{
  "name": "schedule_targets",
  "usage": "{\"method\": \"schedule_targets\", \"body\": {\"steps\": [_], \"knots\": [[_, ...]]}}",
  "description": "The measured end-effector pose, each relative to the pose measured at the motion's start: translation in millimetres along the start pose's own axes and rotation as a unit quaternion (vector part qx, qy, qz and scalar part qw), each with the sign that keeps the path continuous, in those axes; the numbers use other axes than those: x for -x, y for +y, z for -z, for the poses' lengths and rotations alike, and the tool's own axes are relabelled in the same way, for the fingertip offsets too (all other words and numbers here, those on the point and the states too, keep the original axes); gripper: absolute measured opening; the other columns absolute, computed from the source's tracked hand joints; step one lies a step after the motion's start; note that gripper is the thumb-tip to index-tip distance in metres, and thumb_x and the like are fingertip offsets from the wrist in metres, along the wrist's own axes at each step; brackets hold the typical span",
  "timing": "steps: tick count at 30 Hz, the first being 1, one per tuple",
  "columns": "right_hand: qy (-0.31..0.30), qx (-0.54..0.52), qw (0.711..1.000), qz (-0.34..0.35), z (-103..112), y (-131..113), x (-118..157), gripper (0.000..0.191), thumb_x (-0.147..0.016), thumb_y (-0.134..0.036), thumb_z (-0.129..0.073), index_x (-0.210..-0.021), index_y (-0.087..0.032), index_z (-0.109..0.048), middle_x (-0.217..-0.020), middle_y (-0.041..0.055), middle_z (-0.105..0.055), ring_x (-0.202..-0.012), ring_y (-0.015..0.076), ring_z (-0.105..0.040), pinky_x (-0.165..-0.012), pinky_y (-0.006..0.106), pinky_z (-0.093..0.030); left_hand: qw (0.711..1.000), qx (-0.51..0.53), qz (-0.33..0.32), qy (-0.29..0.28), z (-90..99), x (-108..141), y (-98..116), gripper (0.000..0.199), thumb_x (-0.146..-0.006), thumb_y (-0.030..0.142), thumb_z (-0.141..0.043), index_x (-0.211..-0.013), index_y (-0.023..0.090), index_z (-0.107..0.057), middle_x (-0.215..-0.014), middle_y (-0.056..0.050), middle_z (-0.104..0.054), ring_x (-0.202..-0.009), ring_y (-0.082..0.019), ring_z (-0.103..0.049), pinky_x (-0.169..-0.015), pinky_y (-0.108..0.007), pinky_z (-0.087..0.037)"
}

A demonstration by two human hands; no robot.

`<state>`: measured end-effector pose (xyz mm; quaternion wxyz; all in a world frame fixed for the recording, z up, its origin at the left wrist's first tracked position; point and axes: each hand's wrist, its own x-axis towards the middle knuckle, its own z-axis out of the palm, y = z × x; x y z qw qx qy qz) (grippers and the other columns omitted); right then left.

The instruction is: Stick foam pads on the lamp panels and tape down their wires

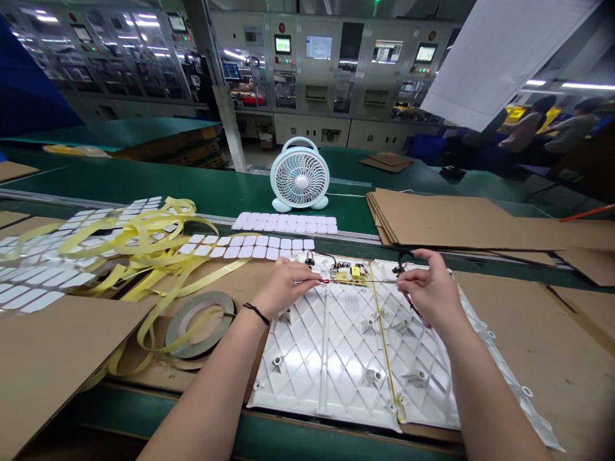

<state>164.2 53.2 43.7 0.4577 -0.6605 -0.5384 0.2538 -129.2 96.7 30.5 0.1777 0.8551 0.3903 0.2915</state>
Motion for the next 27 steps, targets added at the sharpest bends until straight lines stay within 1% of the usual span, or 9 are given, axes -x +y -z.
{"method": "schedule_targets", "body": {"steps": [5,8,12,15,18,20,22,25,27], "knots": [[-0.055,0.139,0.989,0.019,5.5,11.1,-2.5,0.050,-0.068,-0.015,-0.057,-0.115,-0.027,-0.045,-0.072,-0.0012,-0.069,-0.069,0.0196,-0.064,-0.068,0.033,-0.046,0.993,-0.042,0.038,-0.108,-4.5,0.3,1.3,0.023,-0.090,0.031,-0.049,-0.096,0.028,-0.071,-0.090,0.000,-0.071,-0.091,-0.018,-0.059,-0.091,-0.038,-0.032],[-0.095,0.187,0.977,0.032,4.7,18.0,-2.5,0.055,-0.070,-0.016,-0.058,-0.121,-0.028,-0.044,-0.073,-0.0002,-0.069,-0.071,0.0222,-0.063,-0.065,0.034,-0.045,0.990,-0.049,0.069,-0.113,-8.6,-1.1,2.8,0.020,-0.085,0.027,-0.054,-0.087,0.027,-0.074,-0.081,0.001,-0.073,-0.083,-0.018,-0.061,-0.091,-0.037,-0.034],[-0.125,0.252,0.954,0.100,9.2,20.2,-1.5,0.051,-0.078,-0.020,-0.052,-0.128,-0.031,-0.048,-0.082,0.0034,-0.064,-0.070,0.0211,-0.060,-0.065,0.035,-0.046,0.990,-0.060,0.057,-0.114,-11.6,-2.6,4.6,0.018,-0.081,0.024,-0.057,-0.078,0.025,-0.074,-0.077,0.001,-0.073,-0.075,-0.016,-0.062,-0.087,-0.035,-0.036],[-0.084,0.311,0.934,0.154,10.7,3.2,2.2,0.043,-0.081,-0.023,-0.051,-0.122,-0.032,-0.059,-0.092,0.0076,-0.056,-0.077,0.0232,-0.058,-0.071,0.040,-0.047,0.991,-0.059,0.061,-0.108,-10.7,-3.0,7.2,0.017,-0.079,0.020,-0.058,-0.075,0.025,-0.074,-0.079,0.001,-0.073,-0.075,-0.016,-0.062,-0.088,-0.035,-0.036],[-0.065,0.240,0.946,0.208,3.5,-28.9,6.3,0.029,-0.080,-0.030,-0.058,-0.108,-0.029,-0.067,-0.107,0.0091,-0.057,-0.098,0.0280,-0.056,-0.086,0.046,-0.045,0.989,-0.049,0.084,-0.114,-8.8,-3.0,8.9,0.018,-0.077,0.018,-0.059,-0.077,0.025,-0.075,-0.078,0.001,-0.073,-0.075,-0.016,-0.062,-0.088,-0.033,-0.039],[-0.112,0.125,0.966,0.196,-7.8,-50.5,7.9,0.018,-0.076,-0.036,-0.066,-0.091,-0.025,-0.069,-0.105,0.0070,-0.063,-0.101,0.0271,-0.058,-0.090,0.045,-0.044,0.987,-0.035,0.099,-0.119,-8.4,-2.5,7.8,0.018,-0.075,0.018,-0.059,-0.078,0.024,-0.075,-0.080,0.000,-0.073,-0.076,-0.016,-0.062,-0.083,-0.030,-0.042],[-0.202,0.013,0.971,0.127,-23.6,-65.3,7.6,0.021,-0.068,-0.039,-0.074,-0.075,-0.021,-0.065,-0.088,0.0057,-0.068,-0.088,0.0247,-0.063,-0.082,0.042,-0.050,0.986,-0.018,0.109,-0.121,-9.3,-1.5,4.8,0.017,-0.075,0.019,-0.059,-0.080,0.024,-0.075,-0.081,0.000,-0.073,-0.077,-0.016,-0.062,-0.076,-0.027,-0.044],[-0.354,-0.077,0.932,0.022,-51.8,-69.2,3.7,0.031,-0.057,-0.036,-0.080,-0.065,-0.018,-0.057,-0.063,0.0016,-0.064,-0.062,0.0186,-0.063,-0.061,0.034,-0.053,0.986,-0.006,0.115,-0.119,-12.2,0.5,-0.9,0.017,-0.076,0.021,-0.059,-0.081,0.023,-0.075,-0.080,-0.001,-0.073,-0.075,-0.016,-0.061,-0.069,-0.025,-0.044],[-0.424,-0.097,0.900,-0.018,-70.8,-61.3,-0.4,0.033,-0.054,-0.033,-0.081,-0.065,-0.018,-0.054,-0.057,-0.0019,-0.060,-0.055,0.0162,-0.061,-0.053,0.030,-0.052,0.987,-0.013,0.112,-0.116,-14.0,1.4,-3.7,0.018,-0.076,0.022,-0.059,-0.082,0.024,-0.075,-0.078,-0.001,-0.073,-0.073,-0.015,-0.061,-0.067,-0.025,-0.043]]}}
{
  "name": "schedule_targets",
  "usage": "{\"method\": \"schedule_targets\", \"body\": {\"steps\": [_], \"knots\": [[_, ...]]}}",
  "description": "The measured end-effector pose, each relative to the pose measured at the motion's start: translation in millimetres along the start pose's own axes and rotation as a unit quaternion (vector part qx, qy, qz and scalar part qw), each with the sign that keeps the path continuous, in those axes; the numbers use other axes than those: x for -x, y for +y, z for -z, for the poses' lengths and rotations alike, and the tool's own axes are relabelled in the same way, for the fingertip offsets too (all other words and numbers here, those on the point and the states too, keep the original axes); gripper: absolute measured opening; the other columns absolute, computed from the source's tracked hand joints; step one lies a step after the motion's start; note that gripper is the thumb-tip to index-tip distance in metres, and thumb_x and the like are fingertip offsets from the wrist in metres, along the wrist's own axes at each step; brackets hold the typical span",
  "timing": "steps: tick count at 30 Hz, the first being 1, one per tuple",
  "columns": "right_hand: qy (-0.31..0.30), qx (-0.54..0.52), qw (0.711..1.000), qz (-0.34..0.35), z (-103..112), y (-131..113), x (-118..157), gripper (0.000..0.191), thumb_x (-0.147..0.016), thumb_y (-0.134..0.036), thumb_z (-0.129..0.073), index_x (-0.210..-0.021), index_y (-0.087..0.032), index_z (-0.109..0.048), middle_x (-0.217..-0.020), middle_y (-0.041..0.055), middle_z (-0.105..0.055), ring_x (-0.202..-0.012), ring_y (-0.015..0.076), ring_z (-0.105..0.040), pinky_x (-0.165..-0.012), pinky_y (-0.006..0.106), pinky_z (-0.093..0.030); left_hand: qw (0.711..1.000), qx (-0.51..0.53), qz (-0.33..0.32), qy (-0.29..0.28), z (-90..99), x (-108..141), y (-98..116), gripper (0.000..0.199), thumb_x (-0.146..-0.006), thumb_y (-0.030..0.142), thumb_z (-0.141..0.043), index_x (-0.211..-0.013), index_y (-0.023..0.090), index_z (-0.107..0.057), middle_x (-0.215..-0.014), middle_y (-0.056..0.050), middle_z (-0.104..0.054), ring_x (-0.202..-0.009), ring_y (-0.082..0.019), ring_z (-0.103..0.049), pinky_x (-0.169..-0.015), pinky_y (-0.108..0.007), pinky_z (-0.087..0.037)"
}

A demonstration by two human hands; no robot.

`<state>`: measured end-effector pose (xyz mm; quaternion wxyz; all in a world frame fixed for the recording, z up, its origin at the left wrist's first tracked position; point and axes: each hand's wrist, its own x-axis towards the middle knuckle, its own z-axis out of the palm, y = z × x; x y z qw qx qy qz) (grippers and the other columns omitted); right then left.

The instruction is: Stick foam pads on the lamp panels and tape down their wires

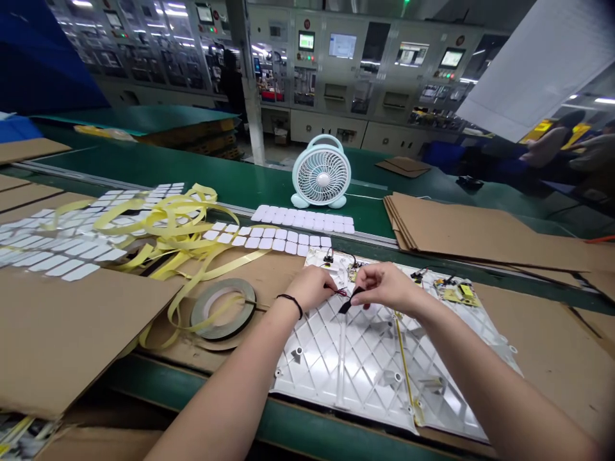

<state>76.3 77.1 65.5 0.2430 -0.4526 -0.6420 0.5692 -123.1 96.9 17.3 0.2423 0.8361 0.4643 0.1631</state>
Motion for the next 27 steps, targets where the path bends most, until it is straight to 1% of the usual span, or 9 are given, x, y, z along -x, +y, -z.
{"method": "schedule_targets", "body": {"steps": [1,3,7,11,14,17,20,25,27], "knots": [[-0.020,-0.010,1.000,-0.012,-2.8,6.8,-7.8,0.034,-0.052,-0.030,-0.081,-0.066,-0.018,-0.052,-0.056,-0.0033,-0.059,-0.054,0.0156,-0.060,-0.050,0.029,-0.052,1.000,-0.007,-0.003,0.003,-0.7,-0.1,-0.9,0.018,-0.076,0.022,-0.059,-0.082,0.024,-0.075,-0.078,-0.001,-0.073,-0.072,-0.015,-0.061,-0.068,-0.025,-0.042],[-0.030,-0.010,0.999,-0.023,-7.3,20.5,-21.2,0.036,-0.050,-0.025,-0.081,-0.067,-0.019,-0.050,-0.055,-0.0058,-0.057,-0.051,0.0145,-0.059,-0.045,0.025,-0.049,1.000,-0.023,-0.008,0.007,-1.7,-0.2,-1.9,0.018,-0.076,0.022,-0.059,-0.081,0.025,-0.075,-0.077,-0.001,-0.072,-0.073,-0.015,-0.061,-0.069,-0.026,-0.042],[-0.003,0.033,0.999,-0.014,-13.3,37.5,-37.0,0.036,-0.049,-0.018,-0.077,-0.068,-0.020,-0.047,-0.051,-0.0088,-0.053,-0.045,0.0121,-0.054,-0.040,0.020,-0.039,0.999,-0.036,0.000,0.009,-2.6,-0.3,-2.1,0.018,-0.075,0.021,-0.059,-0.080,0.026,-0.075,-0.077,0.000,-0.072,-0.073,-0.015,-0.060,-0.069,-0.026,-0.042],[0.032,0.114,0.993,0.025,-17.2,39.1,-40.8,0.030,-0.052,-0.017,-0.072,-0.068,-0.020,-0.046,-0.054,-0.0086,-0.051,-0.050,0.0116,-0.053,-0.046,0.021,-0.037,0.999,-0.047,0.000,0.012,-2.5,-0.1,-1.2,0.018,-0.074,0.019,-0.059,-0.077,0.026,-0.075,-0.072,-0.001,-0.070,-0.071,-0.016,-0.059,-0.068,-0.028,-0.040],[0.051,0.214,0.973,0.064,-19.9,37.9,-39.2,0.023,-0.057,-0.015,-0.067,-0.070,-0.020,-0.049,-0.057,-0.0075,-0.051,-0.055,0.0112,-0.050,-0.050,0.020,-0.035,0.998,-0.054,-0.002,0.011,-1.7,0.0,0.0,0.019,-0.073,0.016,-0.058,-0.073,0.025,-0.074,-0.066,-0.001,-0.068,-0.067,-0.016,-0.058,-0.067,-0.029,-0.039],[0.068,0.284,0.952,0.094,-23.8,38.1,-36.0,0.018,-0.061,-0.013,-0.061,-0.072,-0.021,-0.049,-0.059,-0.0065,-0.052,-0.056,0.0119,-0.049,-0.051,0.021,-0.033,0.998,-0.059,-0.001,0.014,-1.6,-0.2,0.6,0.019,-0.073,0.016,-0.057,-0.074,0.025,-0.073,-0.070,-0.001,-0.070,-0.071,-0.018,-0.059,-0.070,-0.030,-0.040],[0.089,0.328,0.933,0.120,-29.5,39.1,-33.8,0.017,-0.062,-0.010,-0.057,-0.072,-0.022,-0.048,-0.061,-0.0055,-0.053,-0.059,0.0129,-0.050,-0.055,0.022,-0.033,0.998,-0.064,0.006,0.016,-2.6,-0.8,0.0,0.017,-0.073,0.017,-0.057,-0.074,0.023,-0.073,-0.074,-0.003,-0.071,-0.074,-0.019,-0.060,-0.073,-0.032,-0.041],[0.109,0.399,0.902,0.120,-38.9,37.8,-32.6,0.021,-0.062,-0.006,-0.053,-0.074,-0.022,-0.048,-0.064,-0.0031,-0.052,-0.061,0.0143,-0.047,-0.057,0.023,-0.029,0.998,-0.064,0.007,0.009,-2.9,-1.2,0.1,0.016,-0.074,0.018,-0.058,-0.076,0.024,-0.072,-0.079,-0.002,-0.072,-0.079,-0.020,-0.062,-0.080,-0.033,-0.041],[0.126,0.426,0.889,0.116,-40.4,35.9,-31.6,0.022,-0.062,-0.006,-0.054,-0.075,-0.021,-0.048,-0.069,-0.0006,-0.053,-0.066,0.0161,-0.048,-0.059,0.023,-0.030,0.998,-0.065,0.007,0.007,-1.8,-0.8,1.4,0.016,-0.074,0.018,-0.057,-0.076,0.024,-0.072,-0.078,-0.002,-0.072,-0.078,-0.020,-0.062,-0.080,-0.033,-0.041]]}}
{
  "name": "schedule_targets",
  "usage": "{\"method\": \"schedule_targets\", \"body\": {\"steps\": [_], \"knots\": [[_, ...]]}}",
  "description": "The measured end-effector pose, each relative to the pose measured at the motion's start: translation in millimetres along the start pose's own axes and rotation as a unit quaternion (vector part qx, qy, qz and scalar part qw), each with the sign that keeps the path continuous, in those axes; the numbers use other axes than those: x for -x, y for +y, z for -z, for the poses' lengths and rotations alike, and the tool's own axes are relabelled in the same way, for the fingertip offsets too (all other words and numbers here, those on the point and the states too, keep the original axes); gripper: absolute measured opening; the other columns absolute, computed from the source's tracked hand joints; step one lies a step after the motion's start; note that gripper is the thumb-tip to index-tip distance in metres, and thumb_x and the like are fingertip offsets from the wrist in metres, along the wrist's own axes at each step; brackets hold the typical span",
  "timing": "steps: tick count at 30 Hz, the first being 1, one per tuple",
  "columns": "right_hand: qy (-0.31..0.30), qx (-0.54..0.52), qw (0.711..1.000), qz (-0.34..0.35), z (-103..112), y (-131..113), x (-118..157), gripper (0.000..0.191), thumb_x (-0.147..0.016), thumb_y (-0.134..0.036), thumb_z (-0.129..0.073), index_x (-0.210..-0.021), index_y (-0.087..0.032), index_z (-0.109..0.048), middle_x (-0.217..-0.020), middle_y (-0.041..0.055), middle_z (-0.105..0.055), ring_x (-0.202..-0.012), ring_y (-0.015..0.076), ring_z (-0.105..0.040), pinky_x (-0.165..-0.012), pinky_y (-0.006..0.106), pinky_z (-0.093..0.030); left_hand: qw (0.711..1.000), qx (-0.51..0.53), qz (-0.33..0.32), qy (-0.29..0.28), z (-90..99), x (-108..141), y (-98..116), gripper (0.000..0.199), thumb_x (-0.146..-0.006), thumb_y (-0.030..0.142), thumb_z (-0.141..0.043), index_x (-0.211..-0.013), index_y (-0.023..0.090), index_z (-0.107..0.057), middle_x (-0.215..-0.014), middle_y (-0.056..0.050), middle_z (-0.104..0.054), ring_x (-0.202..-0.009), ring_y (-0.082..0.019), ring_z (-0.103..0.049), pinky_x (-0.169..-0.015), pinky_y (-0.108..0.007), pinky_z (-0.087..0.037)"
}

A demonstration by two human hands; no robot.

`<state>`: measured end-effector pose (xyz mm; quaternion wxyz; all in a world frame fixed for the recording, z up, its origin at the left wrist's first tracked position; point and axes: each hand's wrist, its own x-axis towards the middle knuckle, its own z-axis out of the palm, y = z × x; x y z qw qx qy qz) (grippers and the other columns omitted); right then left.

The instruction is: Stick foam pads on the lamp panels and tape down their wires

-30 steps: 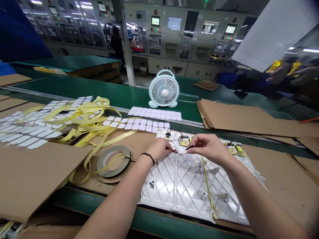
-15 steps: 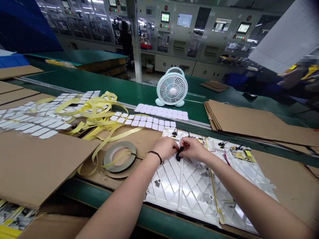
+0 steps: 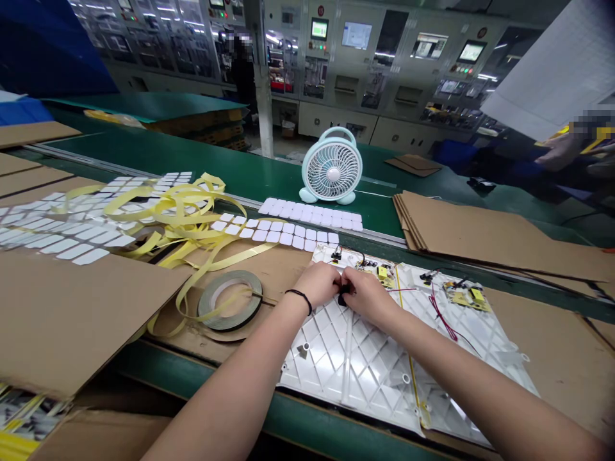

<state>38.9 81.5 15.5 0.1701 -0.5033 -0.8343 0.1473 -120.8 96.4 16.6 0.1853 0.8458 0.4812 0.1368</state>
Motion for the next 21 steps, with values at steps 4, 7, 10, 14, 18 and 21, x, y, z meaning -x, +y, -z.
{"method": "schedule_targets", "body": {"steps": [4,7,10,14,18,21], "knots": [[0.011,0.020,1.000,-0.019,2.6,-1.6,1.9,0.021,-0.064,-0.007,-0.058,-0.076,-0.021,-0.048,-0.073,0.0013,-0.054,-0.071,0.0179,-0.049,-0.062,0.024,-0.030,1.000,-0.007,0.002,-0.002,2.7,0.9,2.6,0.018,-0.074,0.017,-0.056,-0.071,0.021,-0.072,-0.074,-0.005,-0.071,-0.075,-0.021,-0.062,-0.077,-0.035,-0.041],[-0.002,-0.012,0.999,-0.041,1.3,0.1,1.7,0.022,-0.066,-0.007,-0.059,-0.079,-0.022,-0.048,-0.069,-0.0017,-0.055,-0.065,0.0157,-0.049,-0.058,0.023,-0.028,1.000,-0.011,0.000,-0.004,3.4,1.1,3.5,0.019,-0.073,0.015,-0.055,-0.069,0.021,-0.072,-0.071,-0.005,-0.071,-0.071,-0.021,-0.061,-0.074,-0.034,-0.041],[-0.001,-0.028,0.997,-0.071,-0.8,2.5,-1.6,0.026,-0.064,-0.007,-0.064,-0.079,-0.022,-0.049,-0.067,-0.0032,-0.053,-0.063,0.0148,-0.049,-0.056,0.023,-0.028,1.000,-0.013,-0.005,-0.008,3.8,2.2,4.3,0.020,-0.072,0.014,-0.054,-0.067,0.021,-0.072,-0.067,-0.005,-0.070,-0.069,-0.020,-0.060,-0.072,-0.033,-0.041],[0.005,-0.028,0.994,-0.101,0.3,2.8,-7.9,0.031,-0.059,-0.007,-0.071,-0.080,-0.020,-0.052,-0.086,0.0003,-0.052,-0.064,0.0123,-0.050,-0.057,0.023,-0.031,1.000,-0.001,-0.001,0.007,7.4,7.2,7.9,0.025,-0.071,0.012,-0.053,-0.087,0.022,-0.070,-0.072,-0.004,-0.071,-0.075,-0.022,-0.062,-0.075,-0.033,-0.042],[-0.005,-0.021,0.992,-0.121,2.5,0.9,-11.0,0.030,-0.059,-0.009,-0.072,-0.082,-0.018,-0.055,-0.097,0.0028,-0.047,-0.062,0.0100,-0.047,-0.056,0.024,-0.033,0.999,0.024,0.006,0.027,13.5,14.5,13.8,0.050,-0.067,0.009,-0.055,-0.116,0.019,-0.053,-0.078,-0.002,-0.071,-0.083,-0.023,-0.063,-0.089,-0.039,-0.040],[-0.001,-0.012,0.993,-0.119,0.9,1.6,-11.3,0.029,-0.060,-0.009,-0.072,-0.082,-0.018,-0.056,-0.097,0.0026,-0.047,-0.060,0.0092,-0.046,-0.057,0.024,-0.034,0.999,-0.035,-0.019,-0.028,16.0,20.2,20.6,0.031,-0.070,0.010,-0.052,-0.097,0.022,-0.063,-0.089,-0.005,-0.070,-0.093,-0.025,-0.061,-0.099,-0.048,-0.032]]}}
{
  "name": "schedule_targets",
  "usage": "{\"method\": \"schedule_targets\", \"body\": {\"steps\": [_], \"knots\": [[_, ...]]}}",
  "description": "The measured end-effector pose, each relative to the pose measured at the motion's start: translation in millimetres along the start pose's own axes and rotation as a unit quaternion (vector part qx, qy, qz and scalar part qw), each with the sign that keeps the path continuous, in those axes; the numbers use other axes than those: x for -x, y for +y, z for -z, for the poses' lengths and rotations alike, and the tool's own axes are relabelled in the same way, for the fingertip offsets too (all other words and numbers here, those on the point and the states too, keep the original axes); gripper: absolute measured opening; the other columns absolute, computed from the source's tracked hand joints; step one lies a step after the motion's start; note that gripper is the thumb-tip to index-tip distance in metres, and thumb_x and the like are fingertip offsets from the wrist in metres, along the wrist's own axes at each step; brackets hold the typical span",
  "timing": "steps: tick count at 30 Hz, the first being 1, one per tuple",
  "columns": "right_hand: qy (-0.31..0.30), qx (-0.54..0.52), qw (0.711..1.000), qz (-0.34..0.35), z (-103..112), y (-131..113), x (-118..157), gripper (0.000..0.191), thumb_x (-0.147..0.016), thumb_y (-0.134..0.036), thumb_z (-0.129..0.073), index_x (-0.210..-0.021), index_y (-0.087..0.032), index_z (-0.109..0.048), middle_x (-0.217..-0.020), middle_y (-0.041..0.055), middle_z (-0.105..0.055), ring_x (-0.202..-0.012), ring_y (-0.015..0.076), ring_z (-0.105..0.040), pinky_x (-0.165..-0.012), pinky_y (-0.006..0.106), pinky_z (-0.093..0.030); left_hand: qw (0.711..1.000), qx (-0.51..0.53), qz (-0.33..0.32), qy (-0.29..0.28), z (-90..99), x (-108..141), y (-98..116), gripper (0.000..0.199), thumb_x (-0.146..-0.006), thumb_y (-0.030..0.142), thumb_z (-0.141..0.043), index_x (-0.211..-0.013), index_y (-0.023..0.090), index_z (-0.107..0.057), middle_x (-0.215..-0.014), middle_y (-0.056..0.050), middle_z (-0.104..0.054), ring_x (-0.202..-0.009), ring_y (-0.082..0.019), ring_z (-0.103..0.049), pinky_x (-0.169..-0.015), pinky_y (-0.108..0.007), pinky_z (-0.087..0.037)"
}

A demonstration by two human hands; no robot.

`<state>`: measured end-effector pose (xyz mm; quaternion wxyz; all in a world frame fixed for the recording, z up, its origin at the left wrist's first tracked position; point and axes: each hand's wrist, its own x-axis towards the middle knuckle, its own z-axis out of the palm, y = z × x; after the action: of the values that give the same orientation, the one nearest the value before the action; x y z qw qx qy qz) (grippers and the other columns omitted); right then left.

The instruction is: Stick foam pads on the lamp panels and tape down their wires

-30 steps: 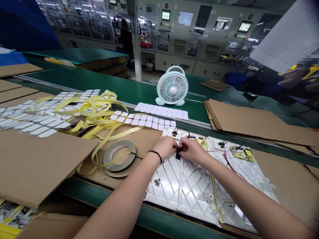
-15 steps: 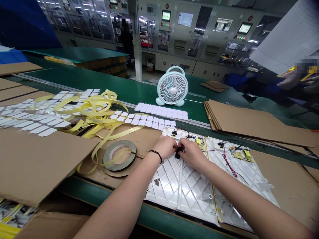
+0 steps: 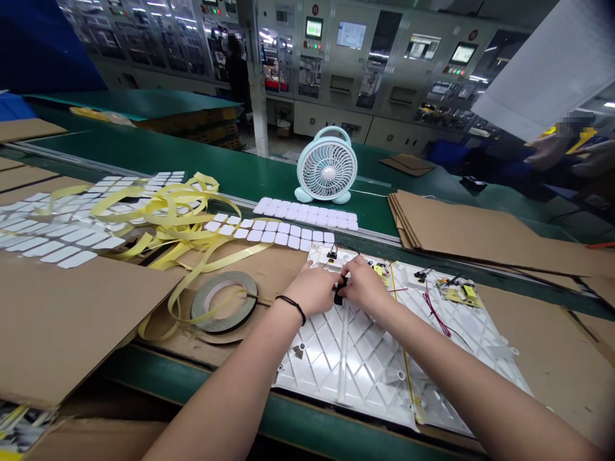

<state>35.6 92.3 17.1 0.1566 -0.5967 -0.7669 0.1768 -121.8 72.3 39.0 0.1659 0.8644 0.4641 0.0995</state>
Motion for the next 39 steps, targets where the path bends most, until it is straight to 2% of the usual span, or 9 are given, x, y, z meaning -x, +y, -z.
{"method": "schedule_targets", "body": {"steps": [3,7,15,18,20,24,29,32,39], "knots": [[0.010,0.005,1.000,0.004,-3.2,1.7,0.1,0.026,-0.061,-0.010,-0.070,-0.083,-0.018,-0.058,-0.096,0.0026,-0.047,-0.059,0.0089,-0.045,-0.057,0.024,-0.036,0.997,-0.054,-0.004,-0.048,0.6,5.9,10.5,0.031,-0.076,0.010,-0.045,-0.095,0.022,-0.066,-0.104,-0.009,-0.065,-0.105,-0.028,-0.055,-0.101,-0.057,-0.029],[0.009,-0.012,1.000,0.001,-5.2,2.4,1.5,0.023,-0.064,-0.008,-0.065,-0.085,-0.017,-0.060,-0.096,0.0033,-0.048,-0.060,0.0092,-0.046,-0.059,0.024,-0.039,0.993,-0.094,0.024,-0.063,1.1,10.6,23.9,0.036,-0.080,0.010,-0.039,-0.106,0.016,-0.063,-0.115,-0.012,-0.060,-0.109,-0.029,-0.051,-0.102,-0.059,-0.029],[-0.008,-0.031,0.998,0.047,2.2,-1.8,24.5,0.037,-0.072,-0.003,-0.051,-0.104,-0.017,-0.063,-0.105,0.0078,-0.047,-0.076,0.0146,-0.054,-0.074,0.028,-0.047,0.988,-0.137,0.034,-0.060,-4.4,7.1,31.5,0.037,-0.083,0.014,-0.037,-0.111,0.010,-0.062,-0.115,-0.013,-0.060,-0.109,-0.031,-0.049,-0.101,-0.057,-0.029],[-0.002,-0.012,0.999,0.049,-2.0,-4.2,46.3,0.055,-0.074,-0.001,-0.044,-0.127,-0.015,-0.050,-0.126,0.0144,-0.040,-0.098,0.0207,-0.055,-0.089,0.034,-0.046,0.989,-0.136,0.037,-0.056,-6.5,7.0,32.4,0.038,-0.085,0.015,-0.038,-0.115,0.012,-0.060,-0.114,-0.012,-0.060,-0.110,-0.031,-0.049,-0.102,-0.057,-0.027],[-0.002,0.016,0.999,0.044,-8.1,-5.1,59.7,0.065,-0.074,-0.001,-0.041,-0.138,-0.013,-0.037,-0.137,0.0176,-0.031,-0.114,0.0255,-0.048,-0.096,0.039,-0.042,0.989,-0.134,0.034,-0.051,-7.0,7.0,32.7,0.039,-0.085,0.015,-0.038,-0.119,0.014,-0.058,-0.115,-0.012,-0.060,-0.110,-0.031,-0.049,-0.102,-0.058,-0.026],[-0.003,0.050,0.998,0.041,-17.0,-6.2,72.8,0.080,-0.072,0.000,-0.037,-0.147,-0.010,-0.012,-0.146,0.0193,-0.023,-0.128,0.0279,-0.035,-0.100,0.042,-0.040,0.988,-0.141,0.034,-0.043,-7.2,6.5,32.0,0.040,-0.084,0.015,-0.039,-0.118,0.012,-0.059,-0.114,-0.013,-0.061,-0.109,-0.032,-0.049,-0.103,-0.059,-0.024],[-0.045,0.119,0.991,0.052,-18.0,-8.6,70.9,0.068,-0.073,-0.002,-0.039,-0.141,-0.004,-0.032,-0.140,0.0190,-0.035,-0.125,0.0297,-0.035,-0.106,0.043,-0.033,0.988,-0.143,0.027,-0.043,-7.2,4.8,29.3,0.035,-0.085,0.015,-0.037,-0.106,0.014,-0.065,-0.113,-0.012,-0.061,-0.107,-0.031,-0.050,-0.098,-0.056,-0.031],[-0.041,0.147,0.987,0.049,-18.5,-11.4,68.5,0.065,-0.076,-0.004,-0.040,-0.141,-0.005,-0.034,-0.137,0.0178,-0.039,-0.121,0.0292,-0.037,-0.106,0.042,-0.032,0.989,-0.138,0.026,-0.035,-5.3,4.9,27.1,0.034,-0.084,0.015,-0.037,-0.101,0.014,-0.067,-0.109,-0.012,-0.062,-0.105,-0.030,-0.051,-0.094,-0.054,-0.034],[-0.072,0.183,0.980,0.032,-4.9,-18.8,60.2,0.059,-0.078,-0.010,-0.040,-0.137,-0.009,-0.041,-0.130,0.0157,-0.045,-0.116,0.0284,-0.041,-0.095,0.041,-0.036,0.995,-0.088,0.017,-0.044,1.2,3.3,18.6,0.037,-0.082,0.017,-0.038,-0.106,0.018,-0.065,-0.105,-0.013,-0.063,-0.103,-0.030,-0.052,-0.094,-0.056,-0.034]]}}
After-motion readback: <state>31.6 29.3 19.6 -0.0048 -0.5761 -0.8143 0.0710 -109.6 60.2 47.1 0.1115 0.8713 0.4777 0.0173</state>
